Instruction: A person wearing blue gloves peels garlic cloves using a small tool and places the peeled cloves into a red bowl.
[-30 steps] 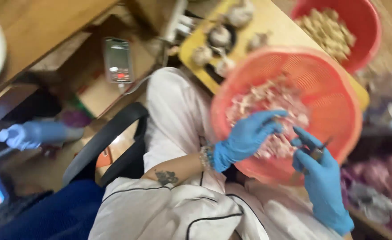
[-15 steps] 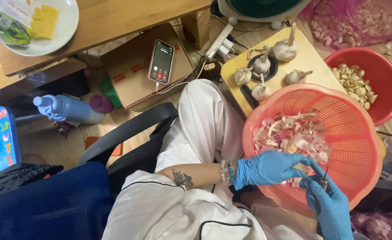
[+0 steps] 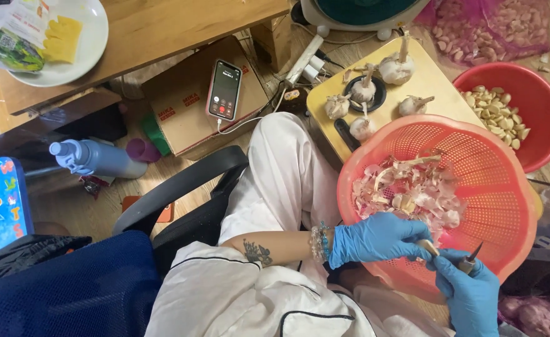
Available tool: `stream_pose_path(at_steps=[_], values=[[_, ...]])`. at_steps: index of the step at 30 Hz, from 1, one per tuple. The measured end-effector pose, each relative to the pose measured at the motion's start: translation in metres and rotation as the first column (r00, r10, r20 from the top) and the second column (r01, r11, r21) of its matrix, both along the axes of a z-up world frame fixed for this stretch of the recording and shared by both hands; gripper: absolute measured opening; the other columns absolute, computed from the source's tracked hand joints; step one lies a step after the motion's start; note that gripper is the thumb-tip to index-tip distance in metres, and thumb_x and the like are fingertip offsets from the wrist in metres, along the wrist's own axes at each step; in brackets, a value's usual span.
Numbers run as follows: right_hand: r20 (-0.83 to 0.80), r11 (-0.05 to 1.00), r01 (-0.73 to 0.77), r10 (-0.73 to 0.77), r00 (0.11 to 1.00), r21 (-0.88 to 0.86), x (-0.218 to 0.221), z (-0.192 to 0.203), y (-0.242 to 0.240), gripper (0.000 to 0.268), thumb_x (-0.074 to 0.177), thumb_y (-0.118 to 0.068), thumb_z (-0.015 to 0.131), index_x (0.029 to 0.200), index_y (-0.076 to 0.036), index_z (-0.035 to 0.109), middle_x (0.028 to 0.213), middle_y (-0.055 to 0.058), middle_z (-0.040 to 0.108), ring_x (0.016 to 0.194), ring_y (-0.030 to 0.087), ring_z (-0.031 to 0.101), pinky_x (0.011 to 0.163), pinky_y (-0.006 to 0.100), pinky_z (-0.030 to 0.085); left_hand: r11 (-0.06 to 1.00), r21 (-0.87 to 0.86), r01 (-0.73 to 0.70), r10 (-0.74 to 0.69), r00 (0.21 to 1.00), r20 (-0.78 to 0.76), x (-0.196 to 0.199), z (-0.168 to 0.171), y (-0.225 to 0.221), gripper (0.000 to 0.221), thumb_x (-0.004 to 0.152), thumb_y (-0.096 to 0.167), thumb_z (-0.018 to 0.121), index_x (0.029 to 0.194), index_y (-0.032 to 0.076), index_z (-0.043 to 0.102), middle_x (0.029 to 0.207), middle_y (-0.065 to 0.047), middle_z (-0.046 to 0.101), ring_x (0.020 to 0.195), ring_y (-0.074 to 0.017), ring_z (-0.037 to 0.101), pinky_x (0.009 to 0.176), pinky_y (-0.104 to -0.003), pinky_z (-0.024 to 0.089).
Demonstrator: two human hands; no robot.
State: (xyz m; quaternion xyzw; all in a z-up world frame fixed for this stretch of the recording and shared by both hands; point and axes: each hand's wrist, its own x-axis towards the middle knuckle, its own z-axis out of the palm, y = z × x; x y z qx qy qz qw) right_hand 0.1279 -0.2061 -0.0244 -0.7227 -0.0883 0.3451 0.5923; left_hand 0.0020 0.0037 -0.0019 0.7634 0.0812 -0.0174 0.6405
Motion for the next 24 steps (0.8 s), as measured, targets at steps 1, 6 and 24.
stream_pose_path(at_steps=[1, 6, 24], values=[[-0.018, 1.0, -0.003, 0.003, 1.0, 0.012, 0.001, -0.002, -0.001, 0.01, 0.095, 0.001, 0.065, 0.104, 0.006, 0.066, 0.078, 0.025, 0.065, 0.05, 0.014, 0.032, 0.046, 0.025, 0.025, 1.0, 0.008, 0.0, 0.0, 1.0, 0.025, 0.0, -0.001, 0.001, 0.028, 0.093, 0.049, 0.056, 0.104, 0.025, 0.065, 0.086, 0.005, 0.074, 0.078, -0.0148, 0.069, 0.08, -0.031, 0.051], [-0.011, 0.997, 0.053, -0.052, 0.999, 0.055, -0.008, 0.014, 0.009, 0.003, 0.092, -0.004, 0.068, 0.095, -0.005, 0.066, 0.073, 0.012, 0.058, 0.051, 0.01, 0.034, 0.048, 0.022, 0.025, 0.984, 0.164, 0.069, -0.056, 0.995, -0.084, -0.001, 0.006, -0.001, 0.036, 0.089, 0.061, 0.051, 0.108, 0.041, 0.075, 0.094, 0.01, 0.081, 0.095, -0.0111, 0.076, 0.087, -0.028, 0.052], [0.301, 0.936, -0.35, 0.324, 0.897, 0.034, -0.006, 0.076, 0.032, 0.049, 0.101, -0.013, 0.053, 0.151, -0.009, 0.054, 0.098, 0.014, 0.073, 0.07, 0.015, 0.06, 0.063, 0.028, 0.051, 0.963, -0.017, -0.268, 0.263, 0.928, 0.265, 0.005, 0.006, 0.007, 0.028, 0.099, 0.021, 0.073, 0.127, 0.019, 0.074, 0.102, -0.004, 0.073, 0.088, -0.0211, 0.072, 0.085, -0.034, 0.062]])
